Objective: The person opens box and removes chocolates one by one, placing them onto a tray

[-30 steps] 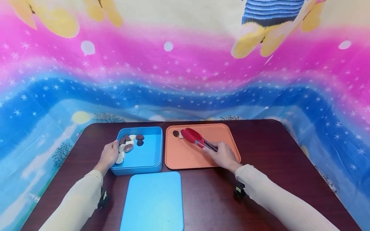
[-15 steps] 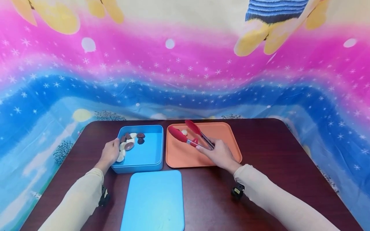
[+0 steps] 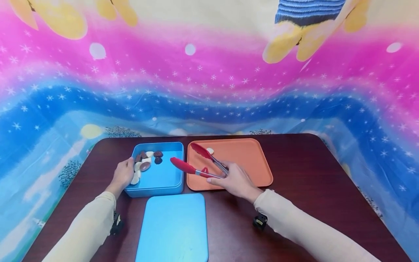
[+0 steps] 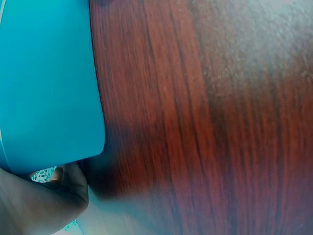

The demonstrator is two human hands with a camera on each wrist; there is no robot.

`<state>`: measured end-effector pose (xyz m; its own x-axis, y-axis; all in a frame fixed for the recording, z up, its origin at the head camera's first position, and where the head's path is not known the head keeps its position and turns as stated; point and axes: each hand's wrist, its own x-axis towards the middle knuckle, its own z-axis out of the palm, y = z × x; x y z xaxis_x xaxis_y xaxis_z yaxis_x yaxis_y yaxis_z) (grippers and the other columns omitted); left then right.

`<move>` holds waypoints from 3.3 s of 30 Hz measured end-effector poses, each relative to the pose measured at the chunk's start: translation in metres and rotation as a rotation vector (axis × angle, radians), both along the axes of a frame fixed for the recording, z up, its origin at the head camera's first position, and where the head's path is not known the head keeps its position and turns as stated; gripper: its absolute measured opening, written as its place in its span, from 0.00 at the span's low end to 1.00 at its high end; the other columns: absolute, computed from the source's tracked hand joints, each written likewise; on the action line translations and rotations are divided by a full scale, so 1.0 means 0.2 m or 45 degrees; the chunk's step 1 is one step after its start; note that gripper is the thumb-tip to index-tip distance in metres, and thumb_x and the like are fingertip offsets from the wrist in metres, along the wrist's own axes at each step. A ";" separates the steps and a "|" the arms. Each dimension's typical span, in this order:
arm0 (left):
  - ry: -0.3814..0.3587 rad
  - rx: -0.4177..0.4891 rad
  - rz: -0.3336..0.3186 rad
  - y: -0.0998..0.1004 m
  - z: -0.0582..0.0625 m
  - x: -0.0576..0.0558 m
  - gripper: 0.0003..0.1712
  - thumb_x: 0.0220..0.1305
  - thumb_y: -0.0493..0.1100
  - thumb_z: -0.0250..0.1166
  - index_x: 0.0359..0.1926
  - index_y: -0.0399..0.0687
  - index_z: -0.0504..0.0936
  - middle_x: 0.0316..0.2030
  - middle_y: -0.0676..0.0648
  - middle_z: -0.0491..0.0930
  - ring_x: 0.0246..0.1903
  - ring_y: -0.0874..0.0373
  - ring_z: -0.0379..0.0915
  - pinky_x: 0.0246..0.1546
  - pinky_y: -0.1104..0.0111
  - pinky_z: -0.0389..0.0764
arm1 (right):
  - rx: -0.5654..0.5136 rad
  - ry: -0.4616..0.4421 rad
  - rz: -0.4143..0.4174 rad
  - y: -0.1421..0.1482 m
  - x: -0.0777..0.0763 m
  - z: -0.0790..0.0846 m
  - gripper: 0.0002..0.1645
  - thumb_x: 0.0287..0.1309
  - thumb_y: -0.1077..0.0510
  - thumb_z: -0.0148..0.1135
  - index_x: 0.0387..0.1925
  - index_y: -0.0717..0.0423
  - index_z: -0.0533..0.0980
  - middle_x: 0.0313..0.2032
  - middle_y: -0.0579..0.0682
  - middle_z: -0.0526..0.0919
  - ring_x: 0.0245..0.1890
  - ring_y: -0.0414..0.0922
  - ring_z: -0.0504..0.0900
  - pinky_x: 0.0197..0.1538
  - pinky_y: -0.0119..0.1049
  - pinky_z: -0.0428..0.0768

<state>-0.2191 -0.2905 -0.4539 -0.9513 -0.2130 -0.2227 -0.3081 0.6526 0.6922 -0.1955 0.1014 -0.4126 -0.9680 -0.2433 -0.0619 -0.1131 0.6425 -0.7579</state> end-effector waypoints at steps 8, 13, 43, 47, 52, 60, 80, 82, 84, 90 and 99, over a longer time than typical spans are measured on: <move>0.031 -0.021 0.014 0.00 -0.01 0.00 0.41 0.81 0.59 0.23 0.53 0.30 0.72 0.39 0.35 0.70 0.50 0.39 0.70 0.49 0.50 0.70 | 0.067 0.042 0.067 -0.08 0.01 0.00 0.43 0.47 0.33 0.77 0.59 0.53 0.78 0.21 0.47 0.75 0.21 0.44 0.72 0.24 0.37 0.68; 0.047 -0.032 0.015 0.01 -0.02 -0.01 0.36 0.81 0.59 0.24 0.38 0.38 0.70 0.27 0.45 0.61 0.41 0.45 0.69 0.43 0.56 0.68 | 0.055 0.057 0.106 -0.11 0.02 0.00 0.44 0.47 0.33 0.77 0.61 0.50 0.77 0.17 0.46 0.71 0.16 0.43 0.69 0.21 0.36 0.66; 0.038 -0.042 -0.010 0.00 -0.01 -0.01 0.39 0.81 0.58 0.23 0.50 0.31 0.72 0.32 0.40 0.65 0.49 0.39 0.68 0.48 0.50 0.68 | 0.282 0.261 0.211 -0.32 -0.01 0.00 0.47 0.49 0.33 0.76 0.69 0.44 0.73 0.21 0.42 0.72 0.20 0.41 0.70 0.21 0.34 0.65; 0.037 -0.045 -0.005 0.01 -0.01 -0.01 0.39 0.81 0.58 0.23 0.49 0.31 0.72 0.36 0.37 0.68 0.49 0.38 0.69 0.48 0.50 0.69 | 0.338 0.286 0.238 -0.36 -0.01 0.00 0.48 0.49 0.33 0.76 0.69 0.44 0.73 0.23 0.40 0.75 0.20 0.39 0.70 0.20 0.33 0.66; 0.042 -0.031 0.006 0.01 0.00 -0.01 0.40 0.81 0.58 0.23 0.54 0.28 0.71 0.50 0.28 0.71 0.54 0.35 0.68 0.52 0.46 0.70 | 0.374 0.281 0.248 -0.39 0.00 0.00 0.48 0.49 0.32 0.76 0.69 0.43 0.73 0.23 0.39 0.75 0.21 0.39 0.70 0.19 0.32 0.66; 0.033 -0.020 0.003 -0.01 -0.02 0.00 0.43 0.80 0.58 0.22 0.65 0.27 0.67 0.62 0.25 0.67 0.60 0.33 0.66 0.60 0.41 0.68 | 0.402 0.276 0.254 -0.44 -0.01 0.00 0.47 0.48 0.33 0.76 0.69 0.41 0.73 0.19 0.41 0.73 0.19 0.39 0.69 0.18 0.31 0.65; 0.083 -0.042 0.011 0.01 -0.01 -0.01 0.38 0.81 0.57 0.24 0.45 0.31 0.72 0.41 0.31 0.70 0.47 0.39 0.68 0.46 0.52 0.68 | 0.624 0.382 0.427 -0.57 -0.04 0.05 0.38 0.54 0.36 0.74 0.66 0.40 0.76 0.25 0.40 0.83 0.20 0.36 0.73 0.17 0.30 0.67; 0.085 -0.047 0.008 0.01 -0.02 -0.02 0.38 0.81 0.57 0.25 0.47 0.30 0.72 0.43 0.31 0.71 0.48 0.38 0.68 0.47 0.51 0.68 | 0.671 0.434 0.461 -0.57 -0.04 0.06 0.37 0.55 0.36 0.73 0.65 0.39 0.76 0.31 0.41 0.87 0.22 0.36 0.74 0.17 0.29 0.68; 0.080 -0.045 0.007 0.01 -0.01 -0.02 0.38 0.81 0.57 0.25 0.48 0.30 0.72 0.43 0.31 0.71 0.49 0.38 0.68 0.47 0.51 0.68 | 0.713 0.479 0.490 -0.58 -0.05 0.06 0.36 0.56 0.36 0.72 0.65 0.38 0.77 0.38 0.41 0.89 0.24 0.36 0.76 0.17 0.28 0.68; 0.083 -0.044 0.011 0.00 -0.01 -0.01 0.37 0.81 0.57 0.24 0.44 0.32 0.72 0.40 0.33 0.70 0.48 0.38 0.68 0.47 0.51 0.68 | 0.797 0.505 0.560 -0.60 -0.06 0.09 0.33 0.59 0.35 0.69 0.65 0.36 0.77 0.45 0.41 0.89 0.32 0.37 0.82 0.20 0.27 0.70; 0.089 -0.052 0.041 0.00 -0.02 -0.01 0.32 0.81 0.56 0.27 0.33 0.39 0.68 0.27 0.44 0.64 0.36 0.47 0.68 0.36 0.61 0.66 | 0.867 0.522 0.624 -0.68 -0.06 0.10 0.30 0.59 0.33 0.67 0.60 0.37 0.80 0.46 0.40 0.89 0.35 0.37 0.83 0.23 0.26 0.72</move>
<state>-0.2202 -0.2904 -0.4587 -0.9567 -0.2513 -0.1468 -0.2816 0.6712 0.6857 -0.2081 -0.0350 -0.3927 -0.7447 -0.6672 -0.0175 -0.6644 0.7435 -0.0761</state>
